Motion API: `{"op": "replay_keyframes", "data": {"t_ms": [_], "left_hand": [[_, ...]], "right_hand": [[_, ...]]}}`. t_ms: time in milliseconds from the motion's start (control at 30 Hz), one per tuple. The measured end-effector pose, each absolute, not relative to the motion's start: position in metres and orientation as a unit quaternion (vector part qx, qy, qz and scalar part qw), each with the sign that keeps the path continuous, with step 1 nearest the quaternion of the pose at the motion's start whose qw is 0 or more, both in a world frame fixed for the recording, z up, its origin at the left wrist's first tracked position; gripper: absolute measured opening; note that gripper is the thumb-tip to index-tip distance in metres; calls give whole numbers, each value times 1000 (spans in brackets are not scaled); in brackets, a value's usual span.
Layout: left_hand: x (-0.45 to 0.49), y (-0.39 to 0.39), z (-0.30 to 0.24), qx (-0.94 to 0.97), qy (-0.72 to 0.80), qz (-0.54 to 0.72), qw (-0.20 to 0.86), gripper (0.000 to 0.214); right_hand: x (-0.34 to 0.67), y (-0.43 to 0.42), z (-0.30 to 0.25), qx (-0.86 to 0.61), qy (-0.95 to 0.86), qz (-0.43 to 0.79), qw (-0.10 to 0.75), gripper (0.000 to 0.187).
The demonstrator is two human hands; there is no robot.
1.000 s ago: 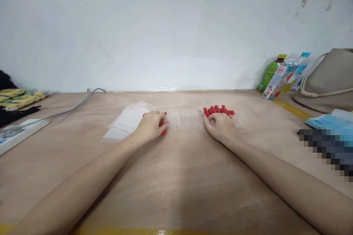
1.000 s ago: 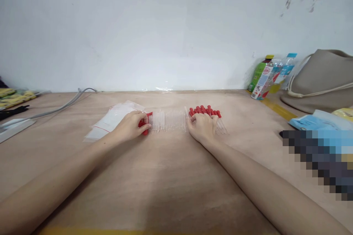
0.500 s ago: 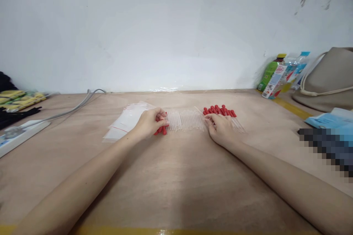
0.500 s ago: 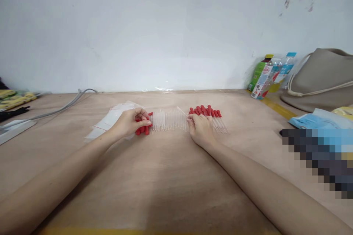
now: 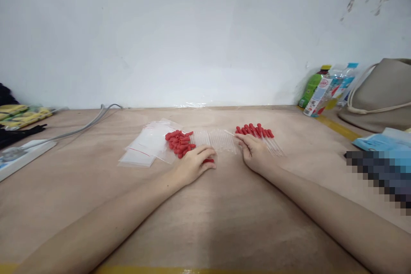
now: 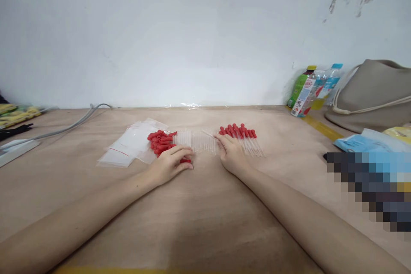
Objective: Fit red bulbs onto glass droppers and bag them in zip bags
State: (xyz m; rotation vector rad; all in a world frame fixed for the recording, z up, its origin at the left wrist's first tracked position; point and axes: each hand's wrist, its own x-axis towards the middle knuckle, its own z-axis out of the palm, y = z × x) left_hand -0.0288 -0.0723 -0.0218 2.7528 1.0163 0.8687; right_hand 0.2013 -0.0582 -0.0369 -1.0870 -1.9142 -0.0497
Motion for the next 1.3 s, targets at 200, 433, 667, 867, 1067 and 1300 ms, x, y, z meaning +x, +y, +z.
{"op": "replay_keyframes", "data": {"t_ms": [200, 433, 667, 867, 1067, 1300], "left_hand": [[-31, -74, -22, 880, 363, 302, 61, 15], [-28, -74, -20, 864, 356, 350, 62, 14], [-26, -72, -19, 859, 366, 351, 70, 15], [-28, -71, -21, 860, 343, 369, 83, 15], [-28, -71, -19, 889, 294, 337, 99, 15], [-27, -68, -19, 902, 307, 297, 66, 16]], "right_hand": [[201, -63, -38, -456, -775, -14, 438, 26], [194, -76, -35, -416, -828, -38, 373, 26], [186, -84, -31, -398, -844, -39, 358, 26], [187, -84, -31, -406, -849, -3, 339, 26], [192, -81, -29, -394, -867, 12, 305, 25], [191, -82, -31, -400, -871, -78, 275, 26]]}}
